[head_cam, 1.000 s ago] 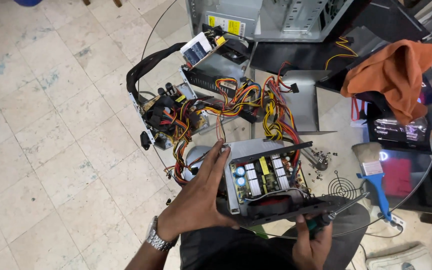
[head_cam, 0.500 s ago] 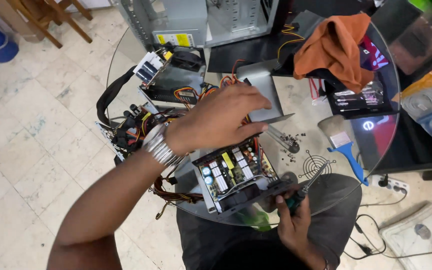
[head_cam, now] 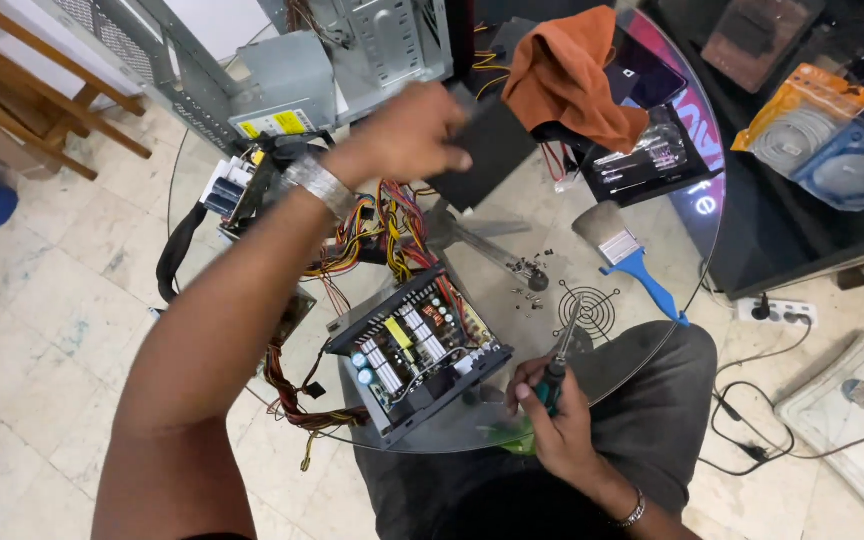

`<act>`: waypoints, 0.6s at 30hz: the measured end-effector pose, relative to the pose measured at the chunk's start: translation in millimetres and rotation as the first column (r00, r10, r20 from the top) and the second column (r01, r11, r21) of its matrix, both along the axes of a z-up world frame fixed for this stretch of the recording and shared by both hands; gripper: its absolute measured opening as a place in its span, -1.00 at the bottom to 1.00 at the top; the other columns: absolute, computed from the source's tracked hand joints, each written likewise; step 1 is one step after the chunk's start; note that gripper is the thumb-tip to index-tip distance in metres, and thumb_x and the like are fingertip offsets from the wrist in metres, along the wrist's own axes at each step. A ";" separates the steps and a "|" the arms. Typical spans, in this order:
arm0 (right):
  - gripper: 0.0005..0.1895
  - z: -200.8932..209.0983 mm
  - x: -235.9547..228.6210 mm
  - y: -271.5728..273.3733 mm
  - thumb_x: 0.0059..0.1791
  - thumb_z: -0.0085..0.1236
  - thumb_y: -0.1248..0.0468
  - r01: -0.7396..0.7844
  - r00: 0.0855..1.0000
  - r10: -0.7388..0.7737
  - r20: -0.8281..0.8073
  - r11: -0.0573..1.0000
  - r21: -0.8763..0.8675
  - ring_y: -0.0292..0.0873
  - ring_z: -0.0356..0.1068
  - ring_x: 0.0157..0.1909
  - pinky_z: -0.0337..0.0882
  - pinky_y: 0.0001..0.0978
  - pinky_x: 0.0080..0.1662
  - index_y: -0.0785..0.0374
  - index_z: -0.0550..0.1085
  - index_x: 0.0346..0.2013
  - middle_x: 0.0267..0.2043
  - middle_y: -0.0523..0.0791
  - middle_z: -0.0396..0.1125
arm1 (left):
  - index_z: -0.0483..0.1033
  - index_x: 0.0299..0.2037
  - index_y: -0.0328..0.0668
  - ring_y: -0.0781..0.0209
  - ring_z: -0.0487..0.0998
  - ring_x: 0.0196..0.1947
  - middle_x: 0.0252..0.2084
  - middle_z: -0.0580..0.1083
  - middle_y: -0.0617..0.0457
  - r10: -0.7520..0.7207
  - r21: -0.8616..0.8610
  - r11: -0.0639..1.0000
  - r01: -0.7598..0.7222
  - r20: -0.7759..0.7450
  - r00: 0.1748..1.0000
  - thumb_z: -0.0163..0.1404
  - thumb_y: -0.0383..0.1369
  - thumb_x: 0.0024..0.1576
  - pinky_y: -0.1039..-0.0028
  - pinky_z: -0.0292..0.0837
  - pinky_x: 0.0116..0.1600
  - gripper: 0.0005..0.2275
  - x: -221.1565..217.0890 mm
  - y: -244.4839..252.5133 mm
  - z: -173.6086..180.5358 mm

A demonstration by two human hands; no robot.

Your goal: The person uses a screwdriver to remove screws from a computer power supply unit, then uses a brush to clean dust from its internal components and exterior casing. The person then reassembles the unit by placing the cover back on and securing it with screws.

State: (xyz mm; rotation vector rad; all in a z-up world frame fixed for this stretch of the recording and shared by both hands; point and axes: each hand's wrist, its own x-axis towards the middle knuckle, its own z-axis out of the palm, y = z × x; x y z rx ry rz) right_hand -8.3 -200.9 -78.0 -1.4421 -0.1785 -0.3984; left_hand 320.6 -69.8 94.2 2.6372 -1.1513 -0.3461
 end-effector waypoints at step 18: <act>-0.83 4.2 -4.1 1.3 0.16 -0.08 0.22 0.023 1.000 -0.022 0.006 0.990 -0.139 -0.29 0.41 -0.51 0.48 -0.47 -0.40 0.27 0.33 -0.21 -0.39 -0.12 0.36 | 0.39 -0.62 -0.25 0.08 0.49 -0.50 -0.58 0.34 0.02 0.350 -0.133 0.936 -0.325 0.294 0.890 0.23 -0.45 0.01 0.28 0.34 -0.51 -0.75 88.5 12.9 -51.5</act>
